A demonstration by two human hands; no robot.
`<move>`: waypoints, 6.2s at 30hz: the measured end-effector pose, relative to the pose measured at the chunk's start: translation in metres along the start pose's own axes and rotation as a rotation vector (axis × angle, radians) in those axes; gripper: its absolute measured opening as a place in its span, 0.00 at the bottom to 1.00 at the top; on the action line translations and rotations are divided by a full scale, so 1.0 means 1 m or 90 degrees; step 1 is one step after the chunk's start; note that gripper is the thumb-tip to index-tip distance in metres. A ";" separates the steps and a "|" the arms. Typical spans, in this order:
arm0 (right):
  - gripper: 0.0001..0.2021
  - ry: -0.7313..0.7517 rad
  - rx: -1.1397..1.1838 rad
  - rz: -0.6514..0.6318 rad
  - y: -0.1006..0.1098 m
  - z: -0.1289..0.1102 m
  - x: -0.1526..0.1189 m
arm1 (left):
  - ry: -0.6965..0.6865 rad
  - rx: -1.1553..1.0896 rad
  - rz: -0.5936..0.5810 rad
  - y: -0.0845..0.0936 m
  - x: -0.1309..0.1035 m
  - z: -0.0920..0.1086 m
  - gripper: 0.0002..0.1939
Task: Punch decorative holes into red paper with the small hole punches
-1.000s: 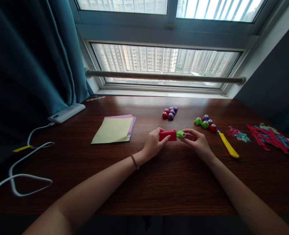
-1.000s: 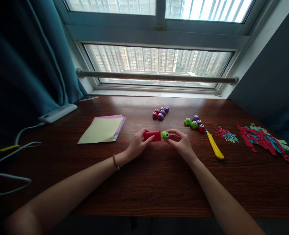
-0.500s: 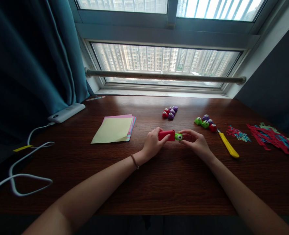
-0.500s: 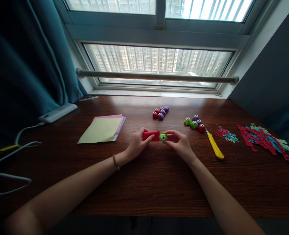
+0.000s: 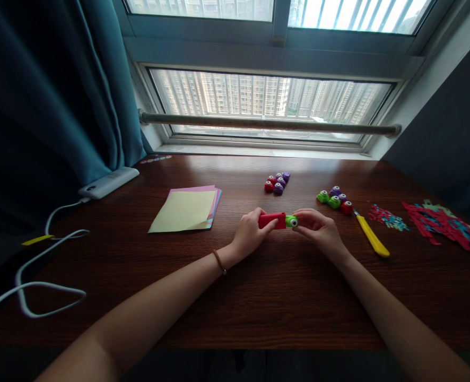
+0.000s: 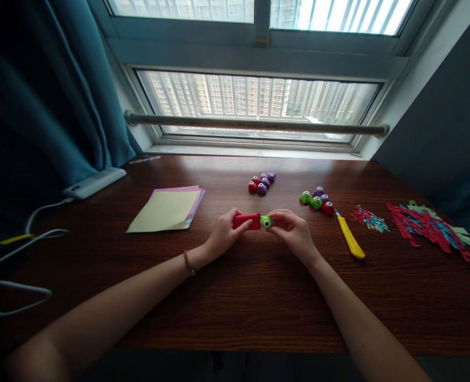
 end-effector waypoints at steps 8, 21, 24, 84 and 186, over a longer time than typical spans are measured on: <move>0.13 0.017 -0.017 -0.005 -0.001 -0.001 0.000 | 0.005 -0.008 -0.006 0.000 0.000 -0.001 0.18; 0.13 0.019 -0.016 -0.021 -0.002 -0.002 -0.001 | -0.020 -0.008 -0.024 -0.002 -0.001 0.001 0.19; 0.13 0.015 -0.018 -0.028 -0.002 -0.002 -0.001 | -0.032 -0.001 -0.044 -0.003 0.000 0.002 0.19; 0.26 -0.124 -0.303 -0.167 0.017 0.013 0.003 | -0.314 0.141 -0.146 -0.005 -0.016 0.033 0.30; 0.18 -0.114 -0.260 -0.262 0.003 0.011 0.014 | -0.252 0.097 -0.237 -0.018 -0.019 0.027 0.37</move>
Point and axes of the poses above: each hand's wrist, its own x-axis towards the middle knuckle, its own y-axis out of the back of the hand, z = x × y, the point moved 4 cm from there along x, towards the middle knuckle, and after that the axes turned 4 degrees about -x, right-handed, at the moved point
